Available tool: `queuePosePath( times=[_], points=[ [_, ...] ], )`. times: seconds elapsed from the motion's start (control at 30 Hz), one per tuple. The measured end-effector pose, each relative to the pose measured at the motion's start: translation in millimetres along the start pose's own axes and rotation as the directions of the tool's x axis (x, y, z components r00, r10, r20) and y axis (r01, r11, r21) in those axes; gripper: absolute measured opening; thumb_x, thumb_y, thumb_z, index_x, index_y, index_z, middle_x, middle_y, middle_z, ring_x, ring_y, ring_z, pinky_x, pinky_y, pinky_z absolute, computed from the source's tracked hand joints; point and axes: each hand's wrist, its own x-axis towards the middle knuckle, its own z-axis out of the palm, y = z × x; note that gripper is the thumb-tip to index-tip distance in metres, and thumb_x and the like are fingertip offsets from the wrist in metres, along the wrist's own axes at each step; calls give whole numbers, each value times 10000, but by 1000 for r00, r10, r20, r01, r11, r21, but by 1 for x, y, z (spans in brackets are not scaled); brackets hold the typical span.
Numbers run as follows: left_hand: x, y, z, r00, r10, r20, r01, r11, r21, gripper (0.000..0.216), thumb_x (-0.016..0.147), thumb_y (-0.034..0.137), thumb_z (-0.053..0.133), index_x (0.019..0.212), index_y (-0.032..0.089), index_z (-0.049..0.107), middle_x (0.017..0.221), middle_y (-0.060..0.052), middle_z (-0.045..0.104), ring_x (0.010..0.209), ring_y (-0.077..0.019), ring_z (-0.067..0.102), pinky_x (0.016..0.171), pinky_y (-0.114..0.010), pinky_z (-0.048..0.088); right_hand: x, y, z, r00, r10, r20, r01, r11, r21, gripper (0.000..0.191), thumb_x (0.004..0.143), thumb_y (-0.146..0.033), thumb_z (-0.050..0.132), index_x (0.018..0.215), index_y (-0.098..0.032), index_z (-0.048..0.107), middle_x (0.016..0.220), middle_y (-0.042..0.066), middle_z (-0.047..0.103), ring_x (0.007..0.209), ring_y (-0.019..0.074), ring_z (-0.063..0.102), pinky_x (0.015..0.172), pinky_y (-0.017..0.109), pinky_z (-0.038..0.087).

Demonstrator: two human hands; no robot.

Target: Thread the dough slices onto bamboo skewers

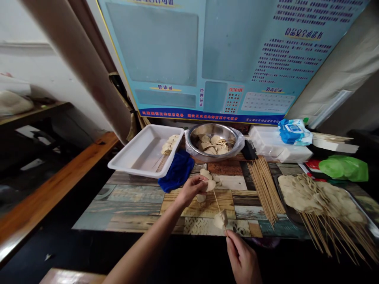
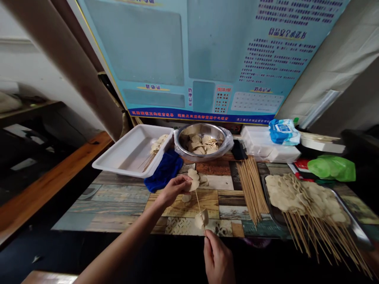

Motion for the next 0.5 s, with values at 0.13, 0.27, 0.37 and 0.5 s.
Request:
queuePosePath(
  times=[0.13, 0.27, 0.37, 0.5],
  points=[
    [-6, -1, -4, 999, -36, 28, 38, 995, -91, 355, 614, 383, 748, 843, 134, 642, 733, 0, 578, 641, -95, 529, 620, -255, 495, 0, -3, 2, 1000, 8, 22, -8, 1000, 16, 321, 955, -295, 381, 971, -158, 671, 837, 107, 752, 741, 186, 732, 660, 219, 590],
    [-8, 1, -4, 999, -42, 26, 45, 992, -119, 381, 598, 388, 767, 860, 136, 655, 781, -21, 608, 690, -113, 556, 658, -275, 513, 1, -4, 3, 1000, 1, 11, -2, 1000, 13, 330, 954, -300, 378, 960, -170, 681, 832, 101, 755, 725, 187, 733, 647, 221, 591],
    [-10, 5, -2, 999, -30, 35, 33, 994, -105, 388, 603, 395, 765, 860, 126, 656, 771, -26, 605, 682, -112, 553, 655, -272, 516, 0, -2, 4, 1000, 9, 27, -9, 1000, -5, 341, 957, -303, 369, 952, -164, 680, 829, 99, 754, 719, 185, 732, 643, 222, 590],
    [-15, 13, 3, 998, -16, 61, 18, 999, -39, 368, 613, 391, 760, 840, 120, 659, 753, -25, 606, 679, -112, 555, 656, -268, 513, -3, 0, 6, 998, 37, 57, -35, 999, -25, 357, 962, -306, 349, 951, -154, 672, 830, 104, 751, 725, 184, 730, 644, 227, 587]
  ],
)
